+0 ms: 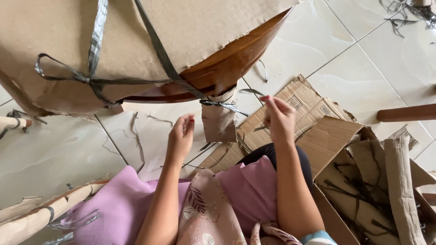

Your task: Unwrapping a wooden chair by cutting plastic straps and removing cardboard packaging using a small blade.

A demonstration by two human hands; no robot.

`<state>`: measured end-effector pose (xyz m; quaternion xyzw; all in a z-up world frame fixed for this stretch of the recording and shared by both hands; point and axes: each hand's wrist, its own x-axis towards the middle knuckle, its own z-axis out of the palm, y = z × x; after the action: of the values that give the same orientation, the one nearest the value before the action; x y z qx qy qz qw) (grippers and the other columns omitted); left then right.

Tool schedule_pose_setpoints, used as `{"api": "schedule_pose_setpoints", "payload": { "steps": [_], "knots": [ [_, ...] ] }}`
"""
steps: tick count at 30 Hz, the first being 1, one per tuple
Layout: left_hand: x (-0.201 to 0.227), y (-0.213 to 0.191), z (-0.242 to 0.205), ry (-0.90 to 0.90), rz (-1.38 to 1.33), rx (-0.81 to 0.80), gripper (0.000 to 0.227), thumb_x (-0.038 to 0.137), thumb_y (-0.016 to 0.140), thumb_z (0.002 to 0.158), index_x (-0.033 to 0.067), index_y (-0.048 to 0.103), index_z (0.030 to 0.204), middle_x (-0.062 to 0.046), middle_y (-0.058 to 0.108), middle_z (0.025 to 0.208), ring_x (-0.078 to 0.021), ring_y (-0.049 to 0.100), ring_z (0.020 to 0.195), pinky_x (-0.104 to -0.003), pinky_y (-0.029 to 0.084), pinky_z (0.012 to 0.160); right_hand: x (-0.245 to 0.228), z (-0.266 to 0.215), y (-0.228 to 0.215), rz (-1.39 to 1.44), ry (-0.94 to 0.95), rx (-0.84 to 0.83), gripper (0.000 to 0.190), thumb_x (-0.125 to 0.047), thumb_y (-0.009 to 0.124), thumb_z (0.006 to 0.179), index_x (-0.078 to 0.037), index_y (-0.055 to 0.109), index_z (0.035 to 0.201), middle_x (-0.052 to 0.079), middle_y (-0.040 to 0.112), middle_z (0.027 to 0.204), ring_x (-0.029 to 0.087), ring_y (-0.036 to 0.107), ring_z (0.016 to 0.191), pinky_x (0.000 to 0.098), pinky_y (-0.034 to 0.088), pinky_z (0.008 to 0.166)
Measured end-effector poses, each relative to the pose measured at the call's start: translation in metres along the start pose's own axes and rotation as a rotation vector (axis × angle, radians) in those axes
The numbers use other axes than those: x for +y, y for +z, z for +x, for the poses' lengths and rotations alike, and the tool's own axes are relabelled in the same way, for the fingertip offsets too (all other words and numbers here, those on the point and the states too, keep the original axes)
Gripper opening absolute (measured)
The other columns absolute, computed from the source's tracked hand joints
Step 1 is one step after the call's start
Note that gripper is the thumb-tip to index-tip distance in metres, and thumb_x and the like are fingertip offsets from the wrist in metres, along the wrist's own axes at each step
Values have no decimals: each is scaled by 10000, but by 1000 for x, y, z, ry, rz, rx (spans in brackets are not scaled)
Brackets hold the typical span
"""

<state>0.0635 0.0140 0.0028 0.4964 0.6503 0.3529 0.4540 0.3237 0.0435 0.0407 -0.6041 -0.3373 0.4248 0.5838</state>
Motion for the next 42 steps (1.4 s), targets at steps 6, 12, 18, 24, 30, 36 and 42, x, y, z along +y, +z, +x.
{"api": "schedule_pose_setpoints", "payload": {
  "steps": [6, 12, 18, 24, 30, 36, 42],
  "knots": [
    [-19, 10, 50, 208, -139, -94, 619, 354, 401, 1112, 93, 209, 1640, -248, 245, 1661, -421, 197, 1532, -606, 155, 1244, 40, 41, 49, 224, 343, -299, 235, -167, 625, 1001, 29, 684, 885, -87, 237, 555, 17, 287, 442, 167, 260, 383],
    [-36, -5, 76, 181, -6, -140, 372, 470, 603, 1040, 160, 775, 1155, -90, 769, 1093, -304, 659, 1189, -470, 479, 1057, 84, 69, 76, -32, 479, -191, 223, -56, 536, 874, 47, 588, 1065, 82, 465, 697, 188, 594, 485, 464, 597, 474],
    [-18, -23, 64, 145, 39, -72, 215, 360, 682, 1004, 186, 805, 1033, -50, 786, 832, -198, 760, 887, -373, 588, 871, 103, 69, 56, -206, 264, -340, 152, -73, 668, 849, 41, 698, 945, 103, 561, 623, 149, 612, 471, 260, 500, 370],
    [30, -55, 15, -1, 270, -166, 181, 267, 682, 970, 153, 812, 1024, -70, 796, 852, -271, 769, 899, -417, 599, 843, 54, 15, 21, -871, -204, -292, 96, -203, 708, 930, -196, 794, 974, 92, 762, 818, 379, 728, 840, 461, 569, 786],
    [44, -35, -36, -29, 199, -199, 169, 281, 706, 909, 162, 819, 946, -67, 799, 770, -253, 785, 863, -414, 610, 795, 27, -42, 12, -822, -174, -269, 94, -176, 721, 918, -189, 801, 966, 78, 731, 690, 269, 733, 694, 403, 583, 687],
    [10, 17, -25, -3, -199, -114, 182, 251, 817, 888, 91, 823, 974, -142, 794, 795, -129, 703, 786, -352, 612, 741, 3, -70, 19, -538, -250, -273, 192, -39, 671, 882, -156, 802, 961, 55, 736, 675, 149, 676, 592, 293, 569, 611],
    [7, 54, 10, 90, -345, -86, 137, 239, 846, 870, 119, 833, 935, -119, 795, 810, -135, 726, 851, -389, 626, 742, 27, -83, 29, -555, -235, -406, 197, 28, 659, 835, -112, 787, 891, 71, 714, 610, 195, 674, 465, 307, 551, 483]
  ]
}}
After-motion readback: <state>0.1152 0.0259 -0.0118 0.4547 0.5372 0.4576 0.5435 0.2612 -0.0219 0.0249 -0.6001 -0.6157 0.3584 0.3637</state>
